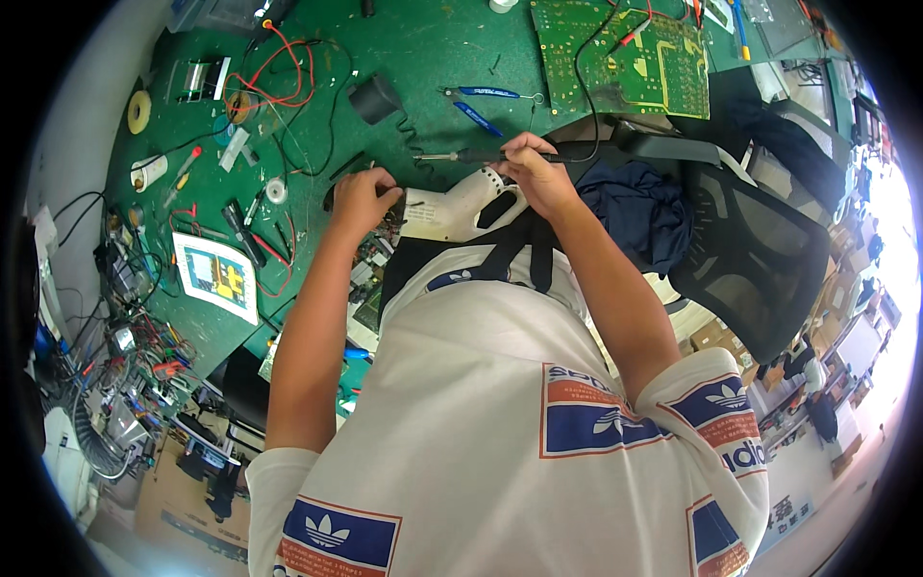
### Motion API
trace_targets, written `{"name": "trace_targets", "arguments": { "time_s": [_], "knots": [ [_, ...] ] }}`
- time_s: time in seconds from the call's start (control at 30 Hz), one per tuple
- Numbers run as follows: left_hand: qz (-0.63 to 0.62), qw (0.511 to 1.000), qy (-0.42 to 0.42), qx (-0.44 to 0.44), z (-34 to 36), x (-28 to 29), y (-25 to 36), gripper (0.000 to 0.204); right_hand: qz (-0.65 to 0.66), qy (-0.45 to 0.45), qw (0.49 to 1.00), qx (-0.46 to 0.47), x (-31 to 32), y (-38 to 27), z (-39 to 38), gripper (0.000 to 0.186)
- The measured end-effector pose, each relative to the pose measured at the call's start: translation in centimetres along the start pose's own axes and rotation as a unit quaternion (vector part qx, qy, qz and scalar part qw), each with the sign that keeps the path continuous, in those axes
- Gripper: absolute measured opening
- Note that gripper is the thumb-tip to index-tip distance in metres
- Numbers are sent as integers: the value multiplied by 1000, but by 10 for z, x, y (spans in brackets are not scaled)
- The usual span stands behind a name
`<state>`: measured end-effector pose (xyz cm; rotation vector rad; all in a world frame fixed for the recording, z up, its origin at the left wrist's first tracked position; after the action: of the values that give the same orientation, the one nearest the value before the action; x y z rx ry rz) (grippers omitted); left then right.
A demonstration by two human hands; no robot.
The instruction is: The person connects and solders wires inside a white plastic housing on a green workbench, using wire cutters and a soldering iron.
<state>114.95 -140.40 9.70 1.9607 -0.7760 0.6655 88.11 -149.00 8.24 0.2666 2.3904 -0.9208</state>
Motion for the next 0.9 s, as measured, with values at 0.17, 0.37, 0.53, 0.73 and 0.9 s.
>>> {"name": "trace_targets", "arguments": {
  "time_s": [0.17,0.37,0.53,0.73,0.9],
  "knots": [
    [39,972,189,-135,-29,18,8,25,-12,-18,1000,6,4,-6,-1,3],
    [110,987,117,-16,-48,31,22,32,-11,-21,1000,-2,7,-4,-1,7],
    [-285,925,81,237,-45,15,-6,46,-20,-33,999,-11,1,-3,-1,8],
    [-148,975,83,144,-52,16,20,52,-19,-35,999,-16,-9,1,0,8],
    [-16,993,-33,111,-47,5,33,58,-14,-22,999,-21,-18,-3,1,5]
  ]
}}
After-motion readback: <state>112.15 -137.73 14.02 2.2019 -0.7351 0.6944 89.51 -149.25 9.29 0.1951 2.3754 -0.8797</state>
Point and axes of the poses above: each hand's wrist, its own z-axis towards the middle knuckle, its own x-axis out of the back of the hand, y = z × x, the point moved 6 cm from there along z, towards the middle knuckle, and after that the axes turned 5 degrees about y, right-handed, at the moved point
